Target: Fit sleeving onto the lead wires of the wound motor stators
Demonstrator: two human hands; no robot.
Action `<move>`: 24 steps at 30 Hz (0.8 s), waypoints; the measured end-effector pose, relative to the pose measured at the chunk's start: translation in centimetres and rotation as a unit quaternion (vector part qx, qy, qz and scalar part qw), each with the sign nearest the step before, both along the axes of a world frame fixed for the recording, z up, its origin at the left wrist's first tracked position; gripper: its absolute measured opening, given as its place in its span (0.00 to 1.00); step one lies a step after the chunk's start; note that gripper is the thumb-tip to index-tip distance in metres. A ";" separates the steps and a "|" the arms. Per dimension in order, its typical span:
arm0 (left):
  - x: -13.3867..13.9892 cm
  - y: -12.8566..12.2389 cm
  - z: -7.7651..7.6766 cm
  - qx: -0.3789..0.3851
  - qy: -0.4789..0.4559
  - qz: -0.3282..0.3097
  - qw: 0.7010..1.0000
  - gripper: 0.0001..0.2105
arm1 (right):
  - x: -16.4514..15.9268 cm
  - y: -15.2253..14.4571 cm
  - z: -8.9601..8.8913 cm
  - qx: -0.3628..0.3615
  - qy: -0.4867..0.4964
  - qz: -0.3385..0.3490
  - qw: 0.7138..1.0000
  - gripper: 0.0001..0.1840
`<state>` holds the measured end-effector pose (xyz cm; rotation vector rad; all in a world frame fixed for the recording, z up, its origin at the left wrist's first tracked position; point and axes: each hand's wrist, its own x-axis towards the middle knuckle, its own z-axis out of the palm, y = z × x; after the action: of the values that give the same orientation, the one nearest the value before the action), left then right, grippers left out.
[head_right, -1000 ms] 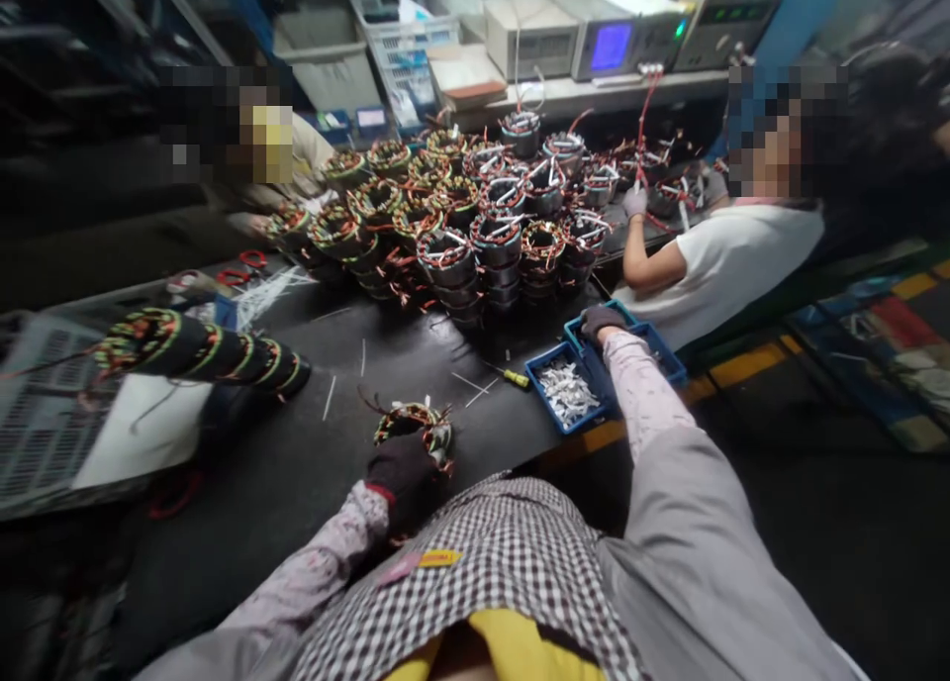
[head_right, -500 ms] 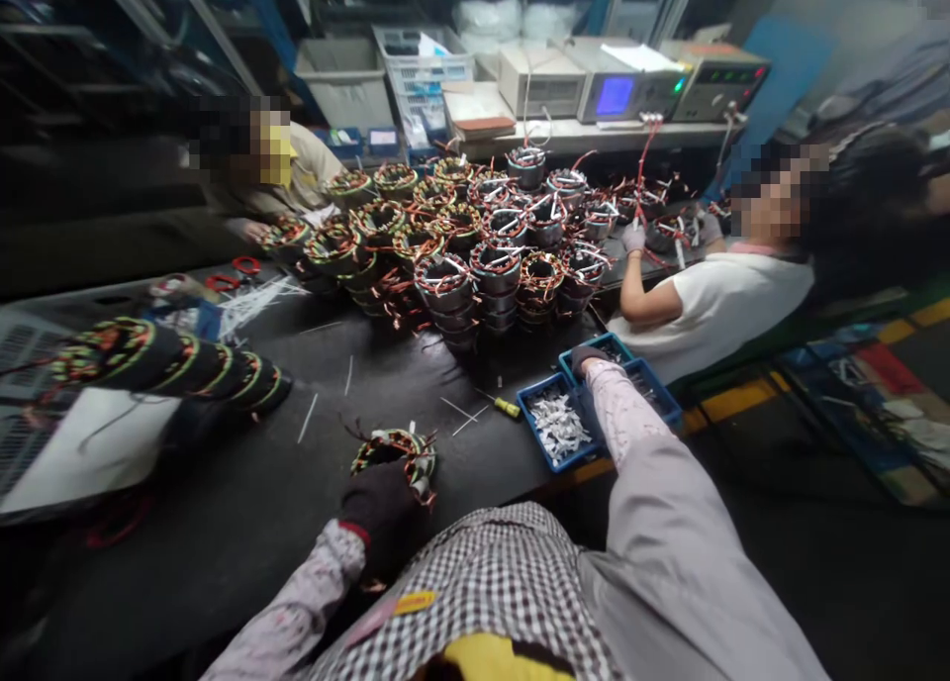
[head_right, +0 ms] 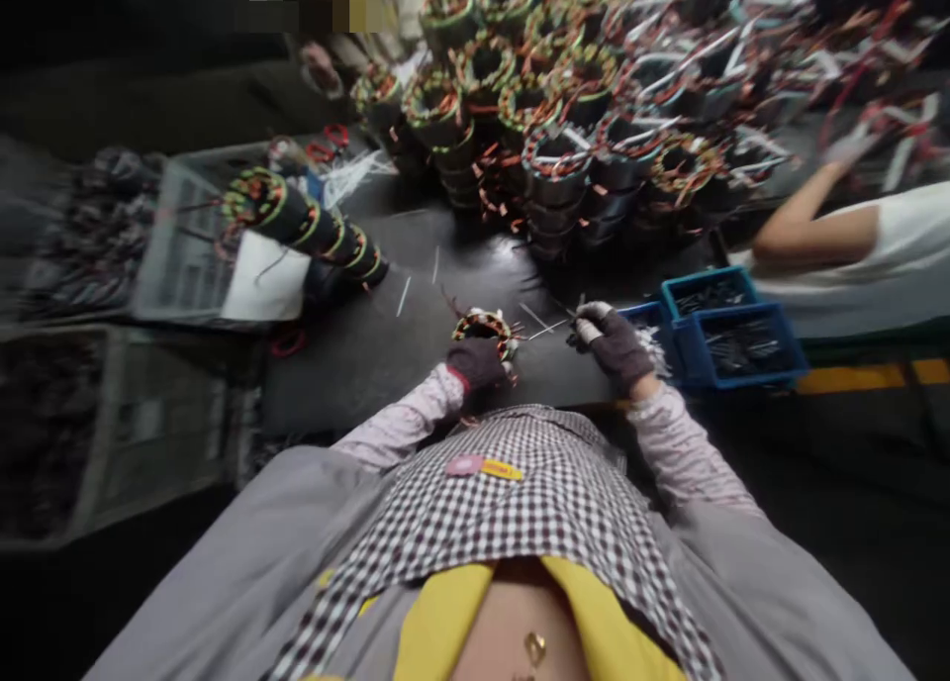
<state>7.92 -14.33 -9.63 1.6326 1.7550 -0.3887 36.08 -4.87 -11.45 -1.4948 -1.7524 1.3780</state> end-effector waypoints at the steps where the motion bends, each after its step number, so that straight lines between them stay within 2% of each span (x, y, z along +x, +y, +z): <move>1: 0.0 -0.1 -0.4 -0.004 0.002 -0.003 1.000 0.24 | -1.8 -2.2 -0.6 -0.002 0.019 0.010 1.000 0.23; 3: -0.1 -0.3 -1.2 0.001 0.002 -0.007 1.000 0.25 | -4.4 -5.7 -1.4 0.010 0.033 0.001 0.999 0.25; 5: -0.1 -0.6 -1.7 0.024 0.001 -0.003 1.000 0.24 | -5.8 -7.6 -1.8 0.032 0.021 -0.025 0.999 0.26; 7: -0.1 -0.7 -2.1 0.033 -0.006 0.000 0.999 0.23 | -6.5 -8.2 -1.9 0.058 -0.007 -0.040 0.997 0.26; 11: -0.2 -0.5 -2.1 0.025 -0.013 -0.011 1.000 0.23 | -7.2 -7.5 -1.9 0.089 -0.044 -0.036 0.994 0.22; 13: -0.2 -0.6 -1.9 0.031 -0.010 -0.015 0.999 0.23 | -7.6 -7.1 -2.0 0.066 -0.030 -0.031 0.997 0.21; 19: 0.1 -0.6 -1.1 0.021 0.003 -0.013 1.000 0.22 | -8.2 -6.1 -2.1 -0.070 0.073 -0.017 0.995 0.22; 22: 0.2 -0.5 -1.1 0.020 0.010 -0.012 1.000 0.21 | -8.8 -5.5 -1.8 -0.111 0.068 0.037 0.991 0.18; 24: 0.1 -0.4 -1.2 0.018 0.010 -0.017 1.000 0.21 | -9.2 -5.2 -1.7 -0.111 0.043 0.089 0.989 0.14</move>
<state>8.06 -14.77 -10.83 1.6909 1.7607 -0.3925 26.92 -10.11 -13.11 -1.3913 -1.7594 1.7523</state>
